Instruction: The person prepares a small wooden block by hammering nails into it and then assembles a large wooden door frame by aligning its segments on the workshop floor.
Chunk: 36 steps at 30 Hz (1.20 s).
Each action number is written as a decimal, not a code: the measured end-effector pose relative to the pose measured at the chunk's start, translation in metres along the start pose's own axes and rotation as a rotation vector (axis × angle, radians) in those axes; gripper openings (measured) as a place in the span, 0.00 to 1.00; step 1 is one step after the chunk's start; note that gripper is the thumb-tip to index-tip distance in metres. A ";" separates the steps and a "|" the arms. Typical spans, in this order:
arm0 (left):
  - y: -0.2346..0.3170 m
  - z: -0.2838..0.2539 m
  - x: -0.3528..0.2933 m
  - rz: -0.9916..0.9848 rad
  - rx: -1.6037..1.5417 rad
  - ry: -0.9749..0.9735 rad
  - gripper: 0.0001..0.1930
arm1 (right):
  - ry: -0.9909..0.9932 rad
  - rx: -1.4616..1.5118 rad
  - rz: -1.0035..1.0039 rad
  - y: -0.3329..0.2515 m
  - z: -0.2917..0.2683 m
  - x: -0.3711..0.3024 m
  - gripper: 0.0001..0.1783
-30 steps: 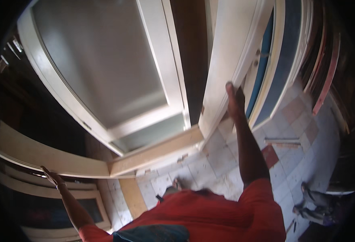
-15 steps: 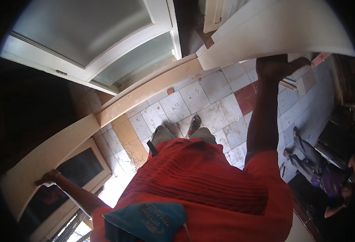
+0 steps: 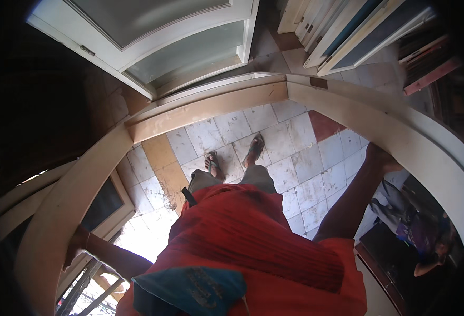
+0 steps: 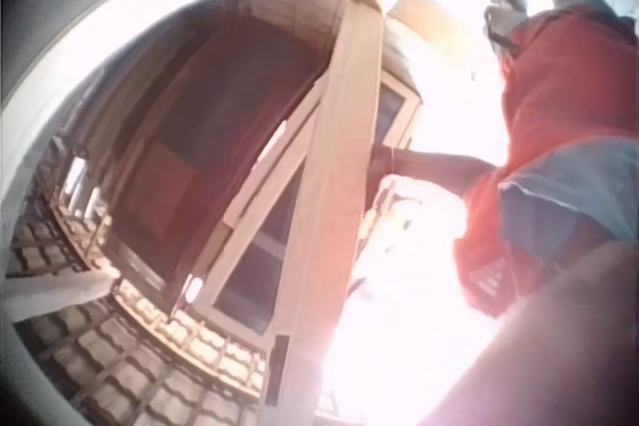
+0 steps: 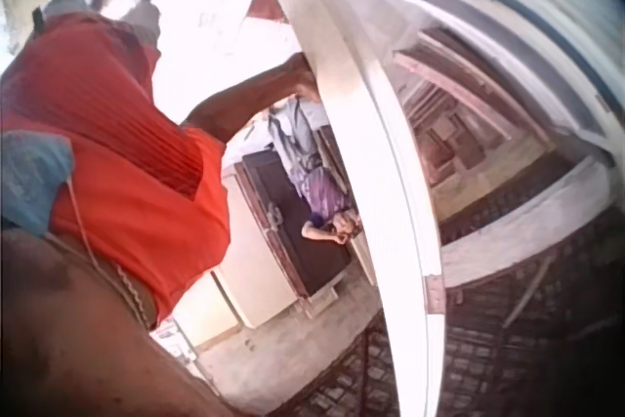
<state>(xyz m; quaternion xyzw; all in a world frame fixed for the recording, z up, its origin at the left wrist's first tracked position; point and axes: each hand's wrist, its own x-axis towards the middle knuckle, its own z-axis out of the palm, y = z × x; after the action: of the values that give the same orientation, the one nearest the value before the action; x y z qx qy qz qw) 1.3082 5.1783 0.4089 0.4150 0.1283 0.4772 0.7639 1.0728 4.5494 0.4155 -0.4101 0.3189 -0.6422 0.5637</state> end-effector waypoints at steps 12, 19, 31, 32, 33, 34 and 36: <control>0.070 -0.144 -0.018 0.039 -0.134 0.177 0.37 | 0.099 0.168 0.052 -0.039 -0.162 -0.049 0.46; 0.162 -0.231 -0.063 0.122 -0.133 0.278 0.35 | -0.149 -0.274 -0.150 -0.046 -0.247 -0.013 0.43; 0.355 -0.363 -0.136 0.197 -0.147 0.403 0.33 | -0.443 -0.945 -0.625 -0.084 -0.257 -0.016 0.33; 0.369 -0.369 -0.143 0.191 -0.161 0.403 0.33 | -0.461 -0.381 -0.070 -0.100 -0.228 -0.048 0.33; 0.380 -0.370 -0.150 0.213 -0.150 0.393 0.33 | -0.188 0.247 0.369 -0.116 -0.200 -0.080 0.33; 0.390 -0.372 -0.153 0.231 -0.145 0.393 0.33 | -0.197 0.261 0.367 -0.114 -0.202 -0.081 0.33; 0.415 -0.391 -0.160 0.291 -0.101 0.373 0.34 | -0.352 0.284 0.393 -0.102 -0.207 -0.080 0.34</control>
<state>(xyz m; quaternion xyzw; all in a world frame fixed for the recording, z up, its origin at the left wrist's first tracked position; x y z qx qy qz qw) 0.7369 5.3275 0.4472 0.2951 0.1819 0.6565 0.6699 0.8441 4.6339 0.3959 -0.3628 0.1963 -0.4780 0.7755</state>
